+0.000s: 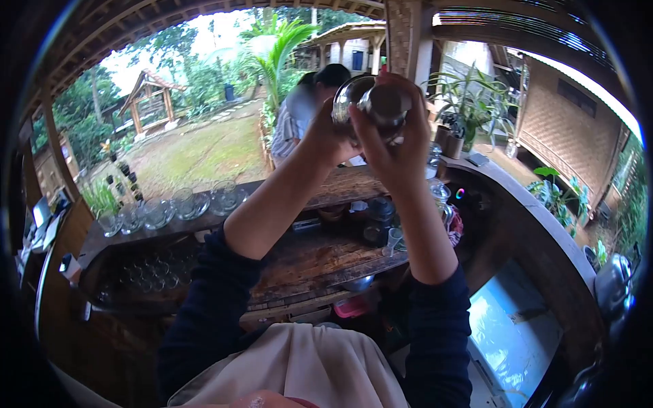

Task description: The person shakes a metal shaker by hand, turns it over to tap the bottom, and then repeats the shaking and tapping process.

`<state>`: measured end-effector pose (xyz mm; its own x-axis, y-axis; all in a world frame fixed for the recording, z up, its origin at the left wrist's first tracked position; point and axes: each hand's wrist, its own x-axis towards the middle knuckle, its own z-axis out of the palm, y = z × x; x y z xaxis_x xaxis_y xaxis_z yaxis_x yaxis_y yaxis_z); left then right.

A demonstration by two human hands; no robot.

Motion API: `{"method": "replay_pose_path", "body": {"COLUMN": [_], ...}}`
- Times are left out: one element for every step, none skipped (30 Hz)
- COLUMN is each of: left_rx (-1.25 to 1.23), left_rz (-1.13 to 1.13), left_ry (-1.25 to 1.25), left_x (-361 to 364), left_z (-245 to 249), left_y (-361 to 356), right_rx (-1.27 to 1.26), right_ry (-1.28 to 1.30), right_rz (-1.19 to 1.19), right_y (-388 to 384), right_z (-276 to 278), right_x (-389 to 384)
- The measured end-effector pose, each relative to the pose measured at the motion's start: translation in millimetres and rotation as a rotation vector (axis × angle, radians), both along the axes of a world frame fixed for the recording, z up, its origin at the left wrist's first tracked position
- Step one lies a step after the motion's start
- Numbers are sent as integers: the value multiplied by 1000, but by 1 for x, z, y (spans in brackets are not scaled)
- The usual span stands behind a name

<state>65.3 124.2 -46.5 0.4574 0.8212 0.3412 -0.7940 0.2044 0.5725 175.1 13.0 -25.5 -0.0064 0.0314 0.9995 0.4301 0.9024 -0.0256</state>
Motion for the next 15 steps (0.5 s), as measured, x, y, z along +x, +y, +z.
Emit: {"method": "replay_pose_path", "body": {"left_rx": [109, 219, 234, 349, 596, 842, 847, 719, 586, 496, 634, 769, 379, -15, 37], "left_rz": [-8, -19, -122, -123, 1, 124, 131, 93, 60, -39, 59, 162, 174, 178, 187], "left_ry": [-77, -153, -142, -209, -243, -273, -269, -197, -131, -144, -81, -16, 43, 96, 87], "left_x": [-5, -10, -20, -23, -26, -29, -33, -40, -46, -48, -50, -54, -59, -65, -69], "left_z": [7, 15, 21, 19, 16, 13, 15, 16, 16, 18, 2, -17, -29, -28, -29], "left_y": [-37, -67, -77, -86, -97, -104, -102, -97, -90, -60, -22, 6, 13, -5, -25], "right_rx": [165, 293, 523, 517, 538, 553, 566, 575, 578, 718, 644, 373, -21, -26, 35], "right_ry": [-121, -246, -295, -289, -341, -392, -440, -487, -536, -287, -159, -117, 36, 31, 45], "right_rz": [-8, -28, -110, -95, -292, -491, -696, -902, -1105, -155, -126, -113, 192, 207, 232], "right_y": [-11, -35, -49, -45, -31, -13, 5, 18, 22, -25, 10, 21, 33, 28, 18], "right_z": [3, 3, 0, -11, -27, -45, -63, -77, -82, -14, -15, -13, -17, -19, -23], "right_x": [1, -4, -6, -6, -2, 4, 9, 12, 12, -26, -40, -51, -64, -70, -73]}}
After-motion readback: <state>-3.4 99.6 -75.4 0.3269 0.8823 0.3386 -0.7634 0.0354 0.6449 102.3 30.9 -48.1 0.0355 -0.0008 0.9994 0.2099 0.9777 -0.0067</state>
